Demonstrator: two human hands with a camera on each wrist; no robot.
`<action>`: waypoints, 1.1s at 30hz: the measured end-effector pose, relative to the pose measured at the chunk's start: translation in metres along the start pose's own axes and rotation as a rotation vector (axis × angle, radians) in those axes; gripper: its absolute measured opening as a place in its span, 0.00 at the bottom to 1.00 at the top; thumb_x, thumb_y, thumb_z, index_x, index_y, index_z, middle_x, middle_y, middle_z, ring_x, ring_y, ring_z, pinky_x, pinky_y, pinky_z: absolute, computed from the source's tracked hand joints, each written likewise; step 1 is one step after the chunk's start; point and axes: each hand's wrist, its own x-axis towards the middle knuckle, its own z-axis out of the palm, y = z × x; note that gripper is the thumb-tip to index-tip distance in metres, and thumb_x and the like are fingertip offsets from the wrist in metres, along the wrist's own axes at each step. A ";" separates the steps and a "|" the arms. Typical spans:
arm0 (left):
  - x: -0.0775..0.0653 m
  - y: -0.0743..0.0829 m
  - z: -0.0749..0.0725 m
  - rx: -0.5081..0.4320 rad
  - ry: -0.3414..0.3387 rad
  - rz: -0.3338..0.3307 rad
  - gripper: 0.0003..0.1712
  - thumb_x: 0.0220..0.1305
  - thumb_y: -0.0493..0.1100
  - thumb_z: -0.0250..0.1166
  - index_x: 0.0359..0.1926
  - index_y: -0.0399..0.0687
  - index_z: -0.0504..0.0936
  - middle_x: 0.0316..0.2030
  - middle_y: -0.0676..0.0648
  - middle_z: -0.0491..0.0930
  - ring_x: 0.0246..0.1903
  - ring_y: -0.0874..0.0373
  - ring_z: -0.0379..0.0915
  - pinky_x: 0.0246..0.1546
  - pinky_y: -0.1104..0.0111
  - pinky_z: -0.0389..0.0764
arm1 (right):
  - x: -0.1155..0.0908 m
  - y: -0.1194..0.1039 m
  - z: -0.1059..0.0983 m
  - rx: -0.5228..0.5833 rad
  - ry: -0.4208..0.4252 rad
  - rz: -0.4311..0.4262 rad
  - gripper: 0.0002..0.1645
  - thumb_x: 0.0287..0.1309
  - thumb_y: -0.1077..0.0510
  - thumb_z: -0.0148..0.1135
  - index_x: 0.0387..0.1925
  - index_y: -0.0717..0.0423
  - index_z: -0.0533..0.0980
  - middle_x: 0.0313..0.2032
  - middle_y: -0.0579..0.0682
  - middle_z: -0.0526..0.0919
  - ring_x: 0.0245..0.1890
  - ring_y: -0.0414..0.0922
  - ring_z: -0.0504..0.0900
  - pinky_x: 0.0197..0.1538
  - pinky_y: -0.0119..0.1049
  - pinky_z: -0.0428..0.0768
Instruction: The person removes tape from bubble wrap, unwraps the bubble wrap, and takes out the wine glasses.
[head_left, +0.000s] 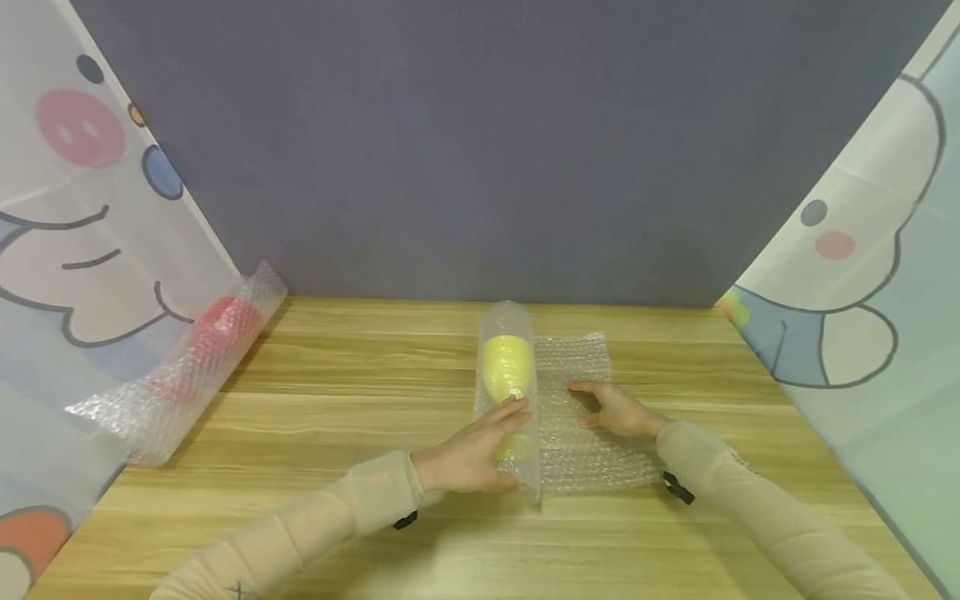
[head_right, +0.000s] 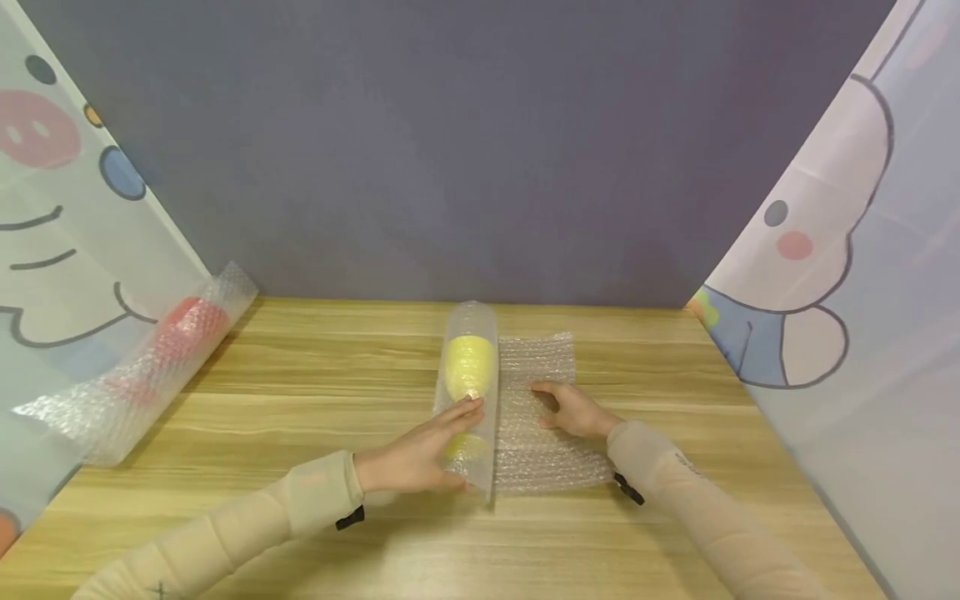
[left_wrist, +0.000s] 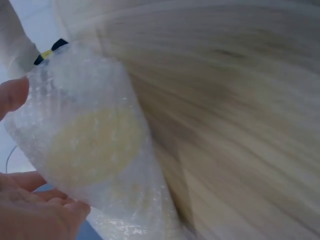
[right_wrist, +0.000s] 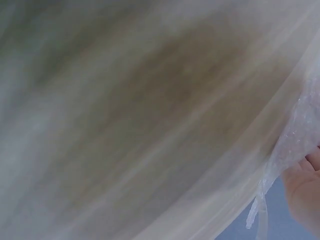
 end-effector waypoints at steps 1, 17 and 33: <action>-0.001 -0.001 0.000 -0.006 0.008 -0.001 0.51 0.47 0.46 0.70 0.68 0.39 0.53 0.72 0.47 0.41 0.71 0.52 0.33 0.69 0.56 0.51 | 0.000 0.000 0.000 0.000 -0.002 0.000 0.39 0.48 0.64 0.65 0.61 0.69 0.62 0.62 0.66 0.64 0.64 0.64 0.58 0.65 0.59 0.57; -0.015 -0.017 0.005 -0.068 0.091 0.014 0.52 0.48 0.47 0.69 0.70 0.42 0.51 0.72 0.51 0.39 0.71 0.54 0.34 0.67 0.54 0.53 | -0.001 -0.002 0.000 -0.031 0.007 0.012 0.40 0.45 0.64 0.66 0.62 0.66 0.62 0.62 0.64 0.65 0.64 0.63 0.59 0.66 0.57 0.57; -0.037 -0.035 0.005 -0.127 0.158 0.007 0.54 0.51 0.46 0.67 0.72 0.50 0.42 0.72 0.53 0.34 0.71 0.56 0.32 0.67 0.53 0.52 | -0.001 -0.001 -0.001 -0.027 0.004 0.011 0.41 0.45 0.64 0.66 0.62 0.66 0.62 0.62 0.64 0.65 0.64 0.63 0.59 0.66 0.56 0.58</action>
